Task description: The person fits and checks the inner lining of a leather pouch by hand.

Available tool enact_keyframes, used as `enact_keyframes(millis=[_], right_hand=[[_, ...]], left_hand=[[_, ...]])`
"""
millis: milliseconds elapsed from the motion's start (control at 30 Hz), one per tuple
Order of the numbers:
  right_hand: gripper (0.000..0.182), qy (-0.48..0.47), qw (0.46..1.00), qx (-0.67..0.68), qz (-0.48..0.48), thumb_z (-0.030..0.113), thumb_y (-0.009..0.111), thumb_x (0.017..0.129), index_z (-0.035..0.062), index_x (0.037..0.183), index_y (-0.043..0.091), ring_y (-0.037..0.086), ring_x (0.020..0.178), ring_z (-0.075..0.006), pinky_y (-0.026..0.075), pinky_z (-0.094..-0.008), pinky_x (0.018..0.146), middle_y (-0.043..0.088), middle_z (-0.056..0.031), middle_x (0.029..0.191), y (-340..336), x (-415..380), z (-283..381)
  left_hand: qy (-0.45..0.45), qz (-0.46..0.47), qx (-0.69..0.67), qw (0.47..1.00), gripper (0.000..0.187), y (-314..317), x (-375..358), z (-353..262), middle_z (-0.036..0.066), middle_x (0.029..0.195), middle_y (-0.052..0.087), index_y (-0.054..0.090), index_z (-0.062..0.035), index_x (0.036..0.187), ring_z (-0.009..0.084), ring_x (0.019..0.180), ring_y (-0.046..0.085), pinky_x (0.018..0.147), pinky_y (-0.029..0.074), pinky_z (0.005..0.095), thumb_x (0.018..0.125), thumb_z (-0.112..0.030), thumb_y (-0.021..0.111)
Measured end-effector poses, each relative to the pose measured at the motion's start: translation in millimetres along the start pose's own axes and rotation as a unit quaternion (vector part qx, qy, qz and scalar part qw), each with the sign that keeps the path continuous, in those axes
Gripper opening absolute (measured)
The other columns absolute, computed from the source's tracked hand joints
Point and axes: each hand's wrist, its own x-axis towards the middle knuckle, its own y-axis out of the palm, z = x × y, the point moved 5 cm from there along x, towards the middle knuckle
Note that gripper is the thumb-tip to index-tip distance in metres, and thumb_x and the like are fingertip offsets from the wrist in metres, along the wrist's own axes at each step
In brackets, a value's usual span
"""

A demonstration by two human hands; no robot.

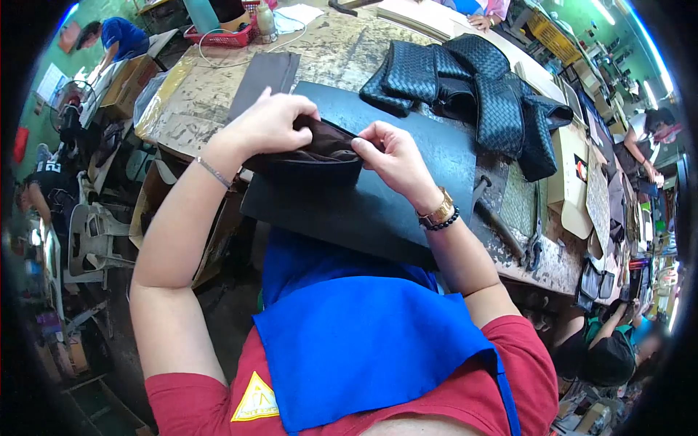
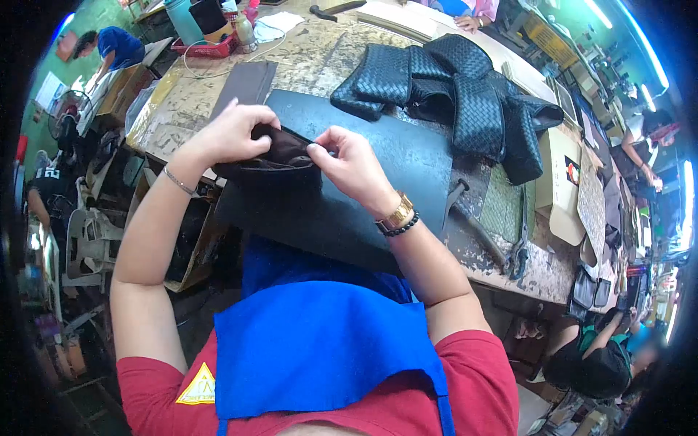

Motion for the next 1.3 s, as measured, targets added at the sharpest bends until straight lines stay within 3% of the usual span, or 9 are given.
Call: enact_keyframes(millis=[67, 167, 267, 433, 833, 933, 1133, 1233, 1300], right_hand=[[0.017, 0.016, 0.999, 0.051, -0.009, 0.019, 0.065, 0.095, 0.0031, 0.09, 0.062, 0.054, 0.065, -0.0024, 0.044, -0.0187, 0.057, 0.061, 0.0037, 0.076, -2, -2, -8], [0.017, 0.026, 0.999, 0.03, -0.005, 0.02, 0.066, 0.095, 0.0029, 0.09, 0.063, 0.054, 0.066, -0.0021, 0.047, -0.0181, 0.06, 0.062, 0.003, 0.076, -5, -3, -5], [0.018, 0.033, 0.999, 0.012, 0.008, 0.021, 0.066, 0.094, 0.0029, 0.09, 0.064, 0.055, 0.067, -0.0019, 0.048, -0.0187, 0.06, 0.062, 0.0023, 0.077, -7, -1, -3], [0.018, 0.022, 0.998, -0.039, 0.037, 0.019, 0.066, 0.093, 0.0024, 0.09, 0.064, 0.055, 0.066, -0.0027, 0.047, -0.0194, 0.059, 0.062, 0.0017, 0.076, -8, -1, 3], [0.015, 0.034, 0.995, -0.072, 0.066, 0.015, 0.066, 0.09, 0.0005, 0.086, 0.066, 0.054, 0.064, -0.0031, 0.043, -0.0197, 0.056, 0.062, 0.0023, 0.071, -9, 12, 18], [0.019, -0.009, 0.985, -0.145, 0.097, 0.018, 0.067, 0.092, -0.0007, 0.088, 0.067, 0.054, 0.063, -0.0034, 0.044, -0.0207, 0.056, 0.062, 0.0022, 0.07, -8, 21, 16], [0.021, -0.006, 0.986, -0.121, 0.111, 0.018, 0.069, 0.086, -0.0027, 0.085, 0.069, 0.058, 0.067, -0.0061, 0.048, -0.0228, 0.061, 0.067, -0.0019, 0.072, -5, 25, 19], [0.021, -0.006, 0.975, -0.187, 0.119, 0.02, 0.069, 0.087, -0.0005, 0.088, 0.07, 0.059, 0.067, -0.0065, 0.049, -0.024, 0.063, 0.067, -0.0035, 0.072, -4, 21, 21], [0.02, -0.015, 0.985, -0.138, 0.107, 0.02, 0.069, 0.087, 0.0, 0.087, 0.069, 0.058, 0.066, -0.0064, 0.048, -0.0244, 0.061, 0.066, -0.0032, 0.071, 0, 16, 20]], left_hand=[[-0.027, 0.04, -0.133, 0.99, 0.023, 10, -4, 11, 0.005, 0.099, 0.068, 0.066, -0.0043, 0.099, 0.0213, 0.096, 0.064, 0.107, 0.036, 0.0493, 0.09, -0.026, 0.067], [0.001, 0.044, -0.31, 0.95, 0.021, 19, -4, 21, 0.004, 0.102, 0.067, 0.068, 0.0016, 0.097, 0.011, 0.093, 0.059, 0.083, 0.047, 0.0263, 0.094, -0.019, 0.065], [0.015, 0.037, -0.292, 0.956, 0.021, 16, -8, 22, 0.006, 0.104, 0.068, 0.073, 0.0007, 0.094, 0.0122, 0.093, 0.06, 0.085, 0.047, 0.0264, 0.092, -0.019, 0.067], [-0.078, 0.026, -0.319, 0.944, 0.016, 13, -7, 28, 0.005, 0.086, 0.071, 0.076, 0.0006, 0.084, 0.0099, 0.079, 0.062, 0.076, 0.05, 0.0257, 0.082, -0.015, 0.077], [-0.111, 0.016, -0.31, 0.944, 0.016, 15, -7, 24, 0.002, 0.08, 0.07, 0.073, 0.0004, 0.08, 0.0076, 0.075, 0.061, 0.072, 0.049, 0.0234, 0.08, -0.015, 0.079], [-0.093, 0.018, -0.314, 0.945, 0.016, 16, -6, 24, 0.002, 0.081, 0.069, 0.073, 0.001, 0.081, 0.0074, 0.076, 0.061, 0.072, 0.049, 0.0229, 0.08, -0.014, 0.078], [-0.085, 0.015, -0.322, 0.943, 0.016, 15, -7, 21, 0.004, 0.085, 0.069, 0.072, 0.0018, 0.082, 0.0083, 0.079, 0.061, 0.074, 0.05, 0.0244, 0.081, -0.014, 0.078], [-0.034, 0.004, -0.305, 0.952, 0.016, 18, -3, 18, 0.001, 0.075, 0.069, 0.074, -0.0005, 0.082, 0.0064, 0.071, 0.06, 0.069, 0.05, 0.024, 0.08, -0.016, 0.079], [-0.021, 0.008, -0.295, 0.955, 0.016, 18, -2, 15, 0.001, 0.076, 0.069, 0.074, -0.0006, 0.081, 0.0067, 0.072, 0.06, 0.071, 0.05, 0.0243, 0.08, -0.016, 0.079]])
